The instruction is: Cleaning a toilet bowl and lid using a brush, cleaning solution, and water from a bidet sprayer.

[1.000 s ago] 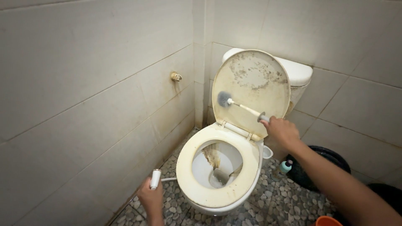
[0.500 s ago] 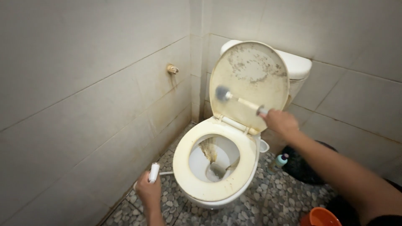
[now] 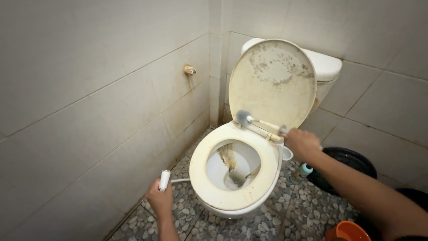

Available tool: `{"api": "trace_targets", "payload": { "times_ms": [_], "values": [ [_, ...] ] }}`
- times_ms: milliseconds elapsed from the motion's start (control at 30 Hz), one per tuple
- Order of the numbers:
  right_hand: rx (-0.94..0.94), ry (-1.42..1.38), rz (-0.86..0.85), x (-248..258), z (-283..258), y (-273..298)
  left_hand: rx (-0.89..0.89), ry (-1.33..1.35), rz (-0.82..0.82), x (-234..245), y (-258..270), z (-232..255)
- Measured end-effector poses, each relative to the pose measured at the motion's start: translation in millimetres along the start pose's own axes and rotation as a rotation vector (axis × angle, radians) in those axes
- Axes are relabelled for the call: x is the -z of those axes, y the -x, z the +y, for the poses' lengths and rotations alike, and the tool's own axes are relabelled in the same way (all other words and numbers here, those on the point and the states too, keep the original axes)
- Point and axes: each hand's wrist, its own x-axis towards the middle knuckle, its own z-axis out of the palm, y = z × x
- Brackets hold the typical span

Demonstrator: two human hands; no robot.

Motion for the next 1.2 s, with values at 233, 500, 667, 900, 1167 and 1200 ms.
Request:
{"api": "trace_targets", "payload": {
  "times_ms": [233,500,667,900,1167,1200],
  "values": [
    [-0.318,0.11,-0.261,45,29,79,-0.126,0.031,0.0,2,-7,14],
    [-0.131,-0.016,-0.054,-8,-17,-20,-0.169,-0.012,0.032,-6,-4,-12],
    [-0.272,-0.024,-0.175,3,32,56,-0.162,0.0,-0.015,-2,-8,-3],
    [-0.135,0.015,-0.022,-30,22,11,-0.119,0.009,-0.006,0,-10,-9],
    [-0.332,-0.118,-0.037,29,17,2,-0.196,-0.034,0.037,-21,-10,-18],
    [-0.298,-0.009,0.018,28,40,10,-0.157,-0.006,0.021,-18,-13,-11]
  ]
}}
